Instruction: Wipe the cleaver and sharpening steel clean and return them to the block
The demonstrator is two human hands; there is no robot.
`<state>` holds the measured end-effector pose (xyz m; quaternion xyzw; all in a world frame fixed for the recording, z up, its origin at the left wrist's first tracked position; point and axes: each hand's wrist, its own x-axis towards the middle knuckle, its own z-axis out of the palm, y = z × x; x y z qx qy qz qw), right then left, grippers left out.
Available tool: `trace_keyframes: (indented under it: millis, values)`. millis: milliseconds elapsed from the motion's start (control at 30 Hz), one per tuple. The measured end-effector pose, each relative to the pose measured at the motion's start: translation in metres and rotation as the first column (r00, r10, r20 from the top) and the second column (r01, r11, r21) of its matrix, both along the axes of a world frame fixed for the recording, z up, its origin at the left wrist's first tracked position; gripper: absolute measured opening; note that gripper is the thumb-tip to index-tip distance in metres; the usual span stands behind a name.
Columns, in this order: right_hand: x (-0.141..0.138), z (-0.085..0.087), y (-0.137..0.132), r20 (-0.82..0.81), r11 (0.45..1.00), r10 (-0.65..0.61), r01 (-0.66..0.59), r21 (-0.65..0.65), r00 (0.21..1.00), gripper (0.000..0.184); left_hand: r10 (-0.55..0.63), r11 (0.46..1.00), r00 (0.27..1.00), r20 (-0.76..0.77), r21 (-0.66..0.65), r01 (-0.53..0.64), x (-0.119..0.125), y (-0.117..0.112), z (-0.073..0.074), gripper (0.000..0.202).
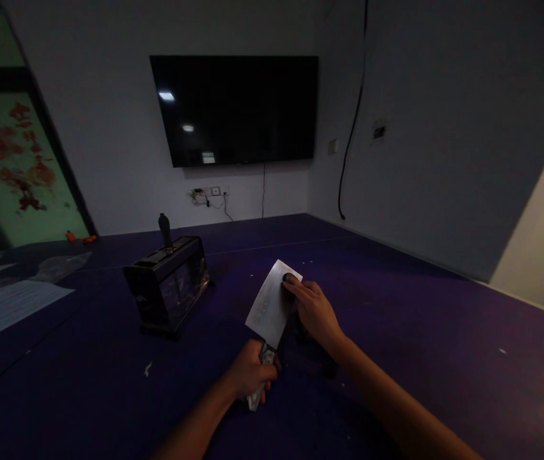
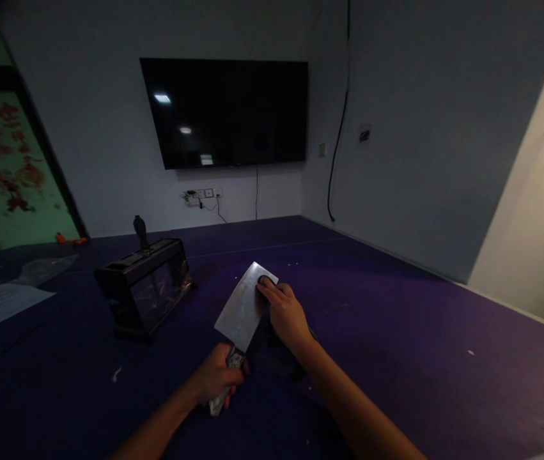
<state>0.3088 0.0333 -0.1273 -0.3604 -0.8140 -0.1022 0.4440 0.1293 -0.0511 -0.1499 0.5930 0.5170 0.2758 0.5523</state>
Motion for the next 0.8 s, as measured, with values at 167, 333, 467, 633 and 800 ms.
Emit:
trace_keyframes:
  millis: [167,333,467,633,800]
  values:
    - [-0.013,0.001,-0.014,0.042,0.998,0.034,-0.032,-0.046,0.999,0.052,0.002,1.000,1.000,0.027,0.017,-0.002,0.000,0.001,0.000,0.018]
    - [-0.022,-0.002,-0.022,0.091,0.999,0.034,-0.030,-0.046,0.995,0.044,0.033,0.999,0.998,0.054,0.023,-0.034,0.000,0.001,-0.004,0.019]
    - [-0.018,-0.003,-0.014,0.095,1.000,-0.023,0.025,-0.016,0.995,0.048,0.021,0.999,0.999,0.048,0.037,-0.023,0.000,0.001,-0.005,0.016]
    - [-0.006,0.002,-0.004,0.039,0.997,-0.080,0.081,-0.017,0.996,0.050,-0.007,1.000,1.000,0.000,0.019,0.007,0.000,0.001,-0.005,0.013]
    - [-0.003,0.003,-0.003,0.006,0.998,-0.061,0.061,-0.015,0.998,0.048,-0.009,1.000,1.000,-0.005,0.015,0.009,0.001,-0.001,-0.002,0.010]
